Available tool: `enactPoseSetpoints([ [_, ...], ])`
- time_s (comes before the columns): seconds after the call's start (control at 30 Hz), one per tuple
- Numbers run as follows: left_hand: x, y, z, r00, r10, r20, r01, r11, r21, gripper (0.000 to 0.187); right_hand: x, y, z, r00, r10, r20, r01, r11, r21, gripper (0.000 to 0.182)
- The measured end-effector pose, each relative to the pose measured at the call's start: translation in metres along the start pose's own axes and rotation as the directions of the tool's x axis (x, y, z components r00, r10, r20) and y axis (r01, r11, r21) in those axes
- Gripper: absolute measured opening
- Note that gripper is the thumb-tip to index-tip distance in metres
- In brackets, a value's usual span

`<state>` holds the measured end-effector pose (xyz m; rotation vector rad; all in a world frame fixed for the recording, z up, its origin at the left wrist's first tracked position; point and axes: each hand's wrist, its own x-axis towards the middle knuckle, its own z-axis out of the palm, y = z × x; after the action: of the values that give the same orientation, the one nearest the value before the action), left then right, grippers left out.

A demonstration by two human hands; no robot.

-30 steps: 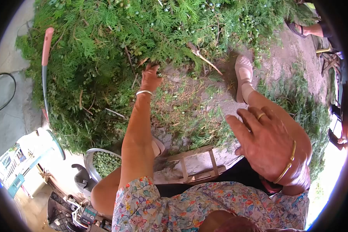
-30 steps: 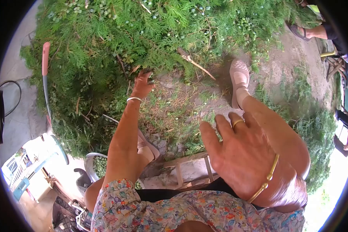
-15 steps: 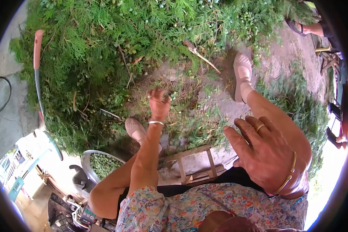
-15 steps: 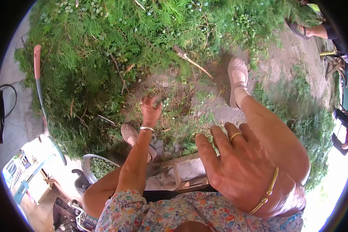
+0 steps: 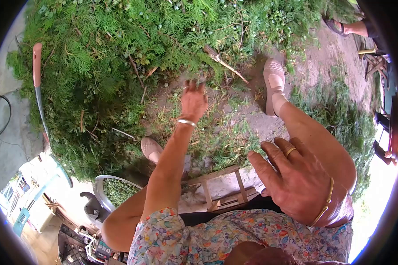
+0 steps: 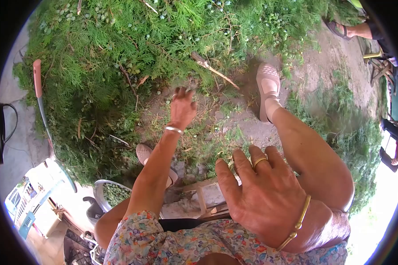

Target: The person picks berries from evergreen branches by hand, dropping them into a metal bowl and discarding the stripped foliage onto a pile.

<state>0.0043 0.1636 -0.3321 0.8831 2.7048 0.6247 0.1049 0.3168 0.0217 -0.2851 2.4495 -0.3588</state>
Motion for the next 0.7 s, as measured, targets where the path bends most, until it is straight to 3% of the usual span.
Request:
enactPoseSetpoints([
  [0.03,0.013,0.010,0.006,0.992,0.114,-0.052,-0.114,0.993,0.000,0.028,0.000,-0.001,0.000,1.000,-0.009,-0.004,0.009,1.000,-0.013,0.053],
  [0.07,0.022,0.017,0.012,0.992,0.114,-0.056,-0.114,0.993,-0.001,0.028,0.000,-0.001,0.002,1.000,-0.009,-0.004,0.009,1.000,-0.017,0.053],
  [0.13,0.032,0.022,0.029,0.969,0.136,0.205,-0.151,0.987,0.059,0.034,0.000,-0.001,0.005,0.998,0.003,-0.055,-0.003,1.000,-0.016,0.052],
  [0.23,0.018,0.012,0.050,0.970,0.197,0.140,-0.208,0.976,0.071,0.021,0.000,0.002,0.003,0.996,-0.048,-0.071,0.049,0.999,0.014,0.042],
  [0.3,-0.008,0.000,0.040,0.977,0.169,0.131,-0.177,0.983,0.047,0.015,-0.001,0.003,0.004,0.996,-0.056,-0.072,0.057,0.998,0.023,0.042],
  [0.37,-0.032,-0.020,0.023,0.944,0.074,0.322,-0.056,0.996,-0.065,0.015,-0.002,0.004,0.005,0.995,-0.063,-0.073,0.066,0.997,0.035,0.041],
  [0.4,-0.038,-0.033,0.015,0.941,0.072,0.332,-0.054,0.997,-0.063,0.015,-0.003,0.004,0.005,0.995,-0.065,-0.069,0.068,0.996,0.048,0.042],
  [0.47,-0.050,-0.058,-0.003,0.939,0.143,0.313,-0.064,0.967,-0.248,0.015,-0.003,0.002,0.005,0.996,-0.073,-0.060,0.077,0.995,0.065,0.042],
  [0.53,-0.032,-0.074,-0.015,0.994,0.104,-0.022,-0.106,0.957,-0.269,0.019,-0.004,0.000,0.006,1.000,-0.014,-0.026,0.015,1.000,0.013,0.053],
  [0.6,-0.002,-0.086,-0.026,0.985,-0.156,-0.078,0.137,0.969,-0.205,0.031,-0.003,-0.001,0.006,1.000,-0.012,-0.021,0.012,1.000,0.020,0.052],
  [0.63,0.010,-0.094,-0.024,0.984,-0.158,-0.078,0.139,0.968,-0.207,0.031,-0.001,-0.001,0.006,1.000,-0.010,-0.023,0.010,1.000,0.021,0.052],
  [0.7,0.027,-0.102,-0.022,0.958,-0.272,-0.095,0.270,0.962,-0.030,0.034,0.001,0.000,0.006,0.998,-0.041,-0.045,0.042,0.999,0.024,0.047],
])
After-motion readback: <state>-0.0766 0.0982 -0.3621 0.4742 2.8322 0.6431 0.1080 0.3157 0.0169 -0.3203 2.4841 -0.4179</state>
